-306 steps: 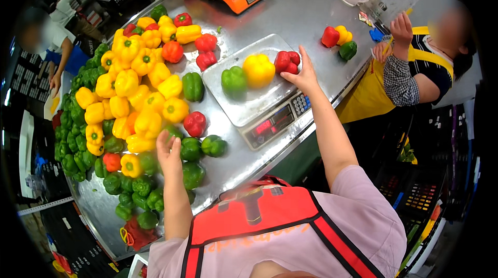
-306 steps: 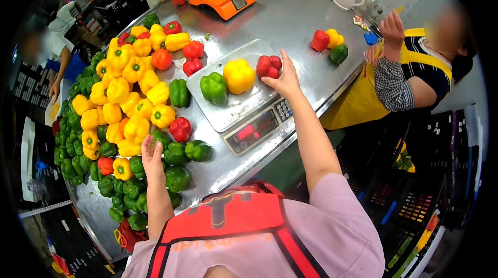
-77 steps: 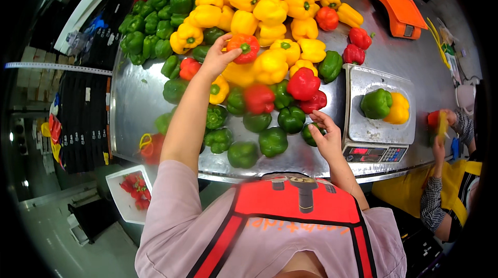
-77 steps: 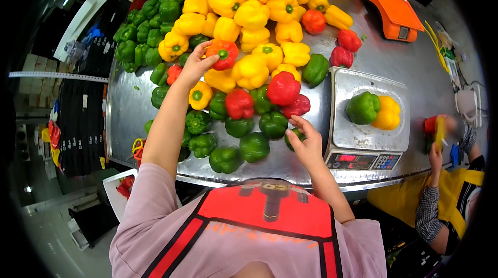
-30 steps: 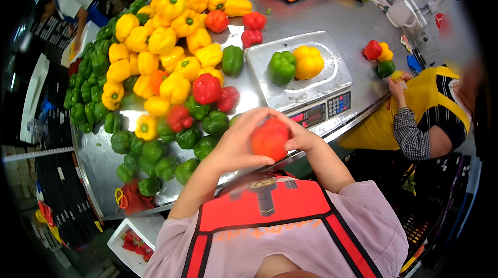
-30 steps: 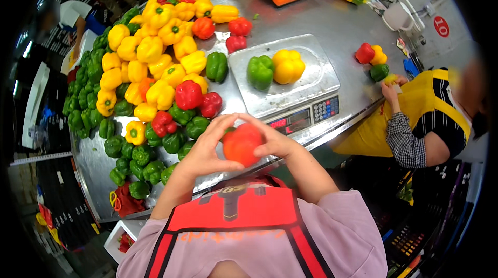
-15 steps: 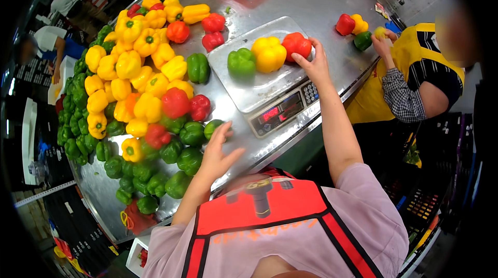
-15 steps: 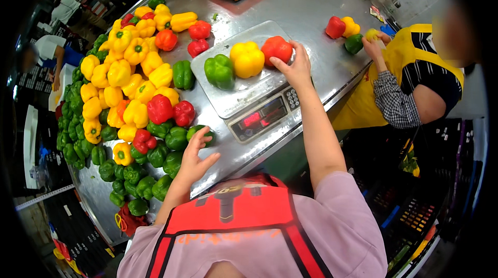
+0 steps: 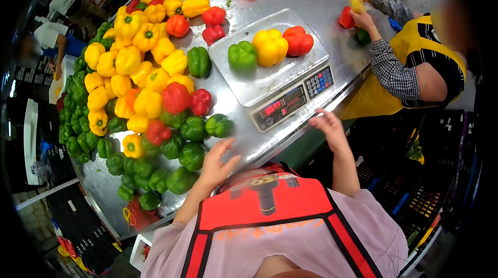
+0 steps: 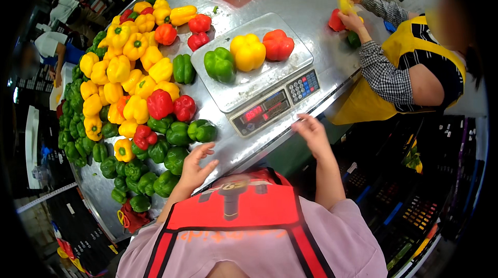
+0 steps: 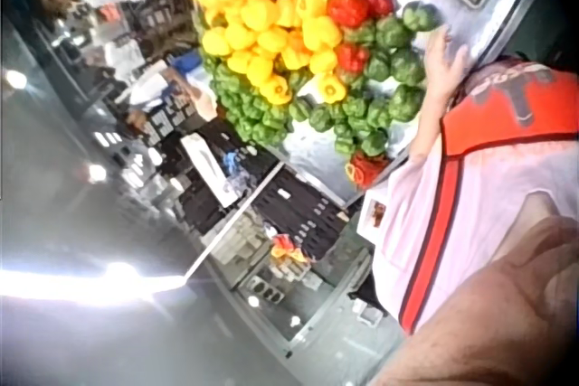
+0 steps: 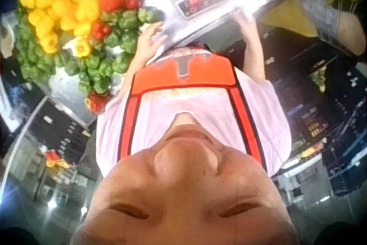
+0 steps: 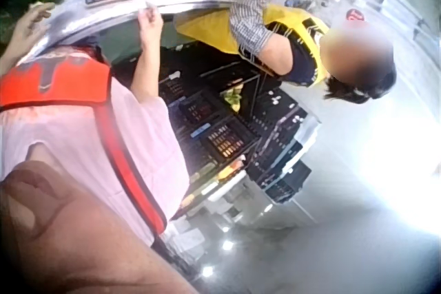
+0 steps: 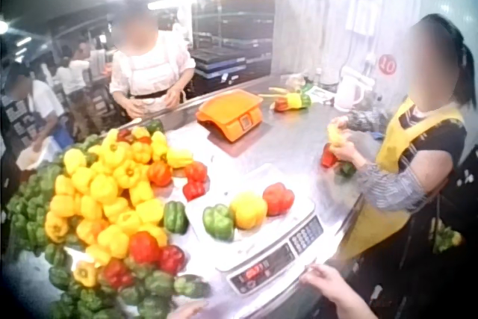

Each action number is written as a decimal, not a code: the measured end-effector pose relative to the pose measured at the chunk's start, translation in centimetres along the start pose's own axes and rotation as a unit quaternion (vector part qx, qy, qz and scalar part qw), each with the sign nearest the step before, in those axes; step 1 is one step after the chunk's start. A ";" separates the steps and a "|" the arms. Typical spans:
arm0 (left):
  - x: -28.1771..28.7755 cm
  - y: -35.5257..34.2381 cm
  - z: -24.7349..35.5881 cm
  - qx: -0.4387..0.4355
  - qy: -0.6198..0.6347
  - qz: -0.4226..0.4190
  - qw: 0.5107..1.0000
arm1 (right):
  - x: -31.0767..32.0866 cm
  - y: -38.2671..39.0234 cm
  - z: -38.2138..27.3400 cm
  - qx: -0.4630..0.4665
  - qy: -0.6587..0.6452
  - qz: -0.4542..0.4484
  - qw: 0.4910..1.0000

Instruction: The person sorts bell peppers of various colors on a metal table, placing them on a digital scale. They then use scissors to trim the stems of red bell peppers in a white bin.

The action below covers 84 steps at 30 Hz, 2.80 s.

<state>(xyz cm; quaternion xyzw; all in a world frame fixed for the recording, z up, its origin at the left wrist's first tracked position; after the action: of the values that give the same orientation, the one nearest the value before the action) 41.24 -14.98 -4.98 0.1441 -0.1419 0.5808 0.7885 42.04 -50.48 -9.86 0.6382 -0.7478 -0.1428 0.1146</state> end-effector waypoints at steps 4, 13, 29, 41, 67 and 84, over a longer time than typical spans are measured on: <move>-1.7 0.5 0.8 -0.024 -0.057 -0.065 0.996 | -4.2 2.1 3.9 -0.040 0.111 -0.117 0.986; -1.7 1.0 1.0 -0.058 -0.129 -0.066 0.988 | -7.4 2.6 1.7 0.010 0.277 -0.162 0.947; 2.9 5.4 0.0 -0.023 -0.162 0.062 0.985 | -7.7 -12.5 -15.4 0.369 0.469 0.090 0.797; 6.3 12.6 -3.3 0.040 -0.117 0.182 0.975 | -0.9 -15.9 -12.5 0.265 -0.067 0.222 0.936; 11.1 27.0 -10.0 0.165 -0.047 0.428 0.887 | -43.2 8.8 -3.6 0.406 0.254 -0.426 0.767; 8.5 25.4 -10.5 0.261 -0.170 0.458 0.833 | -38.1 6.1 -0.7 0.199 0.231 -0.469 0.829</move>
<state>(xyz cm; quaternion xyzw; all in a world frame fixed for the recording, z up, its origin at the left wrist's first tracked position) 19.95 3.81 -9.69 0.3600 -0.1665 0.8570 0.3289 42.72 -12.03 -6.62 0.9356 -0.3221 0.1243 0.0732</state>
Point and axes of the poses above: each hand's wrist, its own y-axis away from the middle knuckle, its own x-axis out of the back of the hand, z = x × y, the point moved 7 cm from there along -y, towards the middle knuckle, and after that the axes turned 2 degrees about z, right-handed, at the moved point
